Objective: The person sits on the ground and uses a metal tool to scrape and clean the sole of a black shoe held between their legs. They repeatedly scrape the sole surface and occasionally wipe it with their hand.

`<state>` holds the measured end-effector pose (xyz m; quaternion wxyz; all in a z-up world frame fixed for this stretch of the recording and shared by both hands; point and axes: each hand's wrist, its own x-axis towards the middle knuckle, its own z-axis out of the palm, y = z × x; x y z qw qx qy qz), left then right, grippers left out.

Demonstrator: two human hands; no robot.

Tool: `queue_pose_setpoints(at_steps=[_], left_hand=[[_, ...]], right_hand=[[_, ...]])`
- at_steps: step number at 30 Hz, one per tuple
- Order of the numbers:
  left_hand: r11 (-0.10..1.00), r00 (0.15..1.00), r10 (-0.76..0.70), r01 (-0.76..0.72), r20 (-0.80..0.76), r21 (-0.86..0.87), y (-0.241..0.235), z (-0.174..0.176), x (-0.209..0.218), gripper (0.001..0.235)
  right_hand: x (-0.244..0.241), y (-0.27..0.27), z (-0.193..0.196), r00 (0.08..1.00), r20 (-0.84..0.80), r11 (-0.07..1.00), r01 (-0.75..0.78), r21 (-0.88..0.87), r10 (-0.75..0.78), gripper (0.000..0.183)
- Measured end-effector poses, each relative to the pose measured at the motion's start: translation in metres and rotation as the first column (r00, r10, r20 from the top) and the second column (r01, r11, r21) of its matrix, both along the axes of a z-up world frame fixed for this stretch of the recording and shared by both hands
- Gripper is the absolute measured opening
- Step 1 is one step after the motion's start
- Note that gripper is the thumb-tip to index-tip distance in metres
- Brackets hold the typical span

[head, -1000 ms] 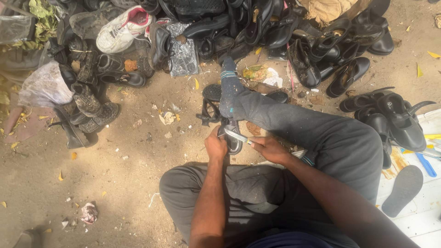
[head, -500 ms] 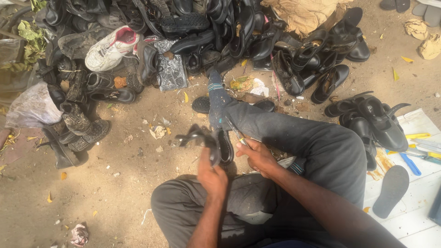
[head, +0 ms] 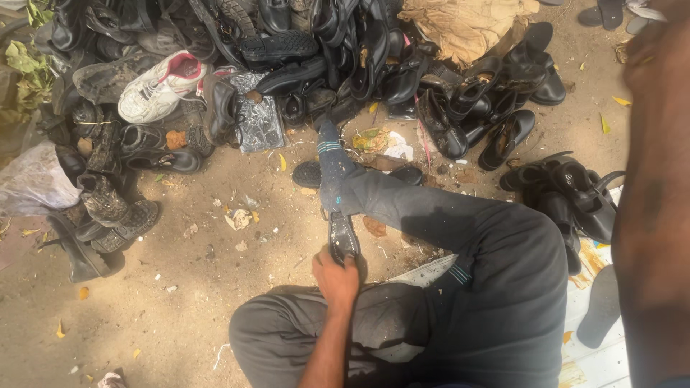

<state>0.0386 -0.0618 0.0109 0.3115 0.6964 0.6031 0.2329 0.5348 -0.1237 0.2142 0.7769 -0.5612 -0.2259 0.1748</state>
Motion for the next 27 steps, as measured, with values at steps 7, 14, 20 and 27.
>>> queue_pose_setpoints(at_steps=[7,14,20,27], left_hand=[[0.950,0.989,0.136,-0.146,-0.057,-0.275,0.040,-0.084,0.008,0.048],[0.744,0.766,0.499,-0.140,0.404,-0.653,0.051,-0.028,-0.031,0.013],[0.760,0.747,0.499,-0.133,0.440,-0.636,0.114,0.084,-0.146,0.027],[0.896,0.288,0.276,-0.423,0.917,-0.136,0.221,0.187,-0.159,0.052]], right_hand=[[-0.053,0.019,-0.067,0.992,0.116,0.973,0.063,-0.223,-0.037,0.010],[-0.205,0.028,-0.157,0.858,0.220,0.796,-0.296,-0.528,0.465,0.021],[-0.162,0.046,-0.145,0.923,0.148,0.790,-0.210,-0.576,0.354,0.021],[-0.055,0.122,-0.185,0.381,0.923,0.735,0.611,-0.294,0.052,0.037]])
